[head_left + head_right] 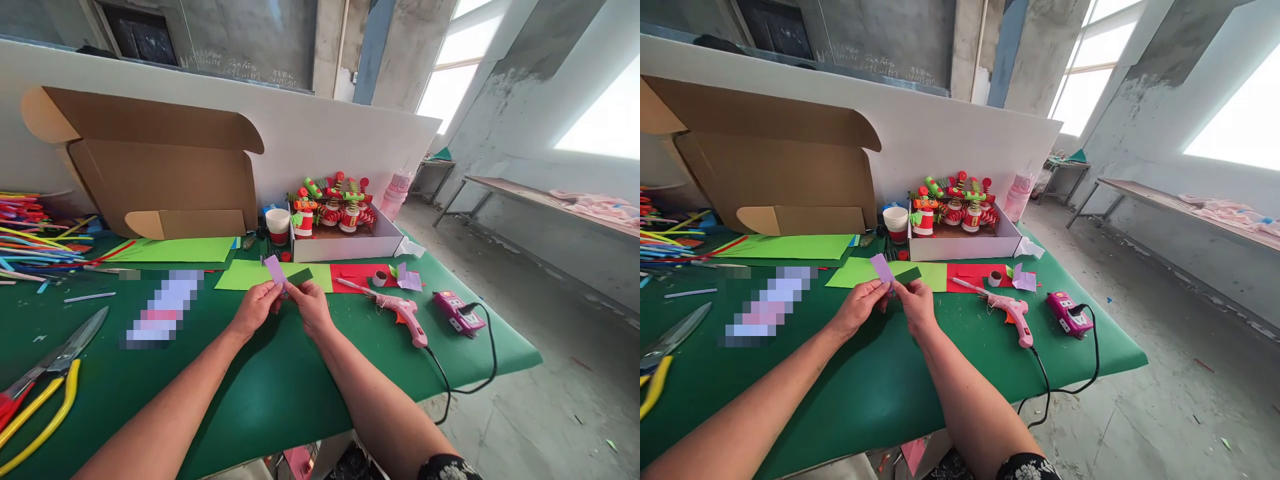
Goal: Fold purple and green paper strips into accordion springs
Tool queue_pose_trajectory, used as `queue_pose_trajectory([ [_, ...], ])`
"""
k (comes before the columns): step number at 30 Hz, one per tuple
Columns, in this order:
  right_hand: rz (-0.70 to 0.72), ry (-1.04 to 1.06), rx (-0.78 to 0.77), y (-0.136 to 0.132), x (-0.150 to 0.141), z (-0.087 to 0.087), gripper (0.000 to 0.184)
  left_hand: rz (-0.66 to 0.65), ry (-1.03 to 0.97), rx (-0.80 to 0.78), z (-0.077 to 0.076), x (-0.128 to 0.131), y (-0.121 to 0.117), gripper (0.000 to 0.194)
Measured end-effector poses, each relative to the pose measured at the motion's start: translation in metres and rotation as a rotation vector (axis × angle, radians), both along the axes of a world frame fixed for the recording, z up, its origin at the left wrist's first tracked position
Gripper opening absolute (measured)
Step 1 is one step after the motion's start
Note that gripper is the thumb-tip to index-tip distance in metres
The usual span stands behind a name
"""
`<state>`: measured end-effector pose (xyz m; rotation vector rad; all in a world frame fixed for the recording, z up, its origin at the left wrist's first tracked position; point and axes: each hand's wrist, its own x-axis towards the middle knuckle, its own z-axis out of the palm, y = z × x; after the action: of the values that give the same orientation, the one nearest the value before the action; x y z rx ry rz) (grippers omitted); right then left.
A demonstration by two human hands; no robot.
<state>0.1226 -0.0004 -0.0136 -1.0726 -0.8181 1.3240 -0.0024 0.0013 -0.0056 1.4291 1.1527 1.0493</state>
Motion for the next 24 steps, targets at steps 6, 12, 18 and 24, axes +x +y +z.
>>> queue_pose_trajectory([
  [6, 0.007, -0.211, 0.084, 0.0026, 0.0033, -0.0036, 0.036, 0.041, -0.151, -0.051, 0.0103, -0.0029, -0.0005, 0.05],
  [12, 0.001, -0.124, 0.128, 0.0045, 0.0016, 0.0006, 0.029, 0.193, -0.236, -0.061, 0.0058, -0.0018, 0.0052, 0.044],
  [18, 0.141, 0.007, 0.105, 0.0049, -0.0038, 0.0026, 0.036, 0.262, -0.326, 0.031, 0.0021, -0.0011, 0.0061, 0.04],
  [24, 0.127, -0.095, 0.173, 0.0082, 0.0003, 0.0038, 0.037, 0.265, -0.327, 0.07, 0.0023, 0.001, 0.0052, 0.035],
])
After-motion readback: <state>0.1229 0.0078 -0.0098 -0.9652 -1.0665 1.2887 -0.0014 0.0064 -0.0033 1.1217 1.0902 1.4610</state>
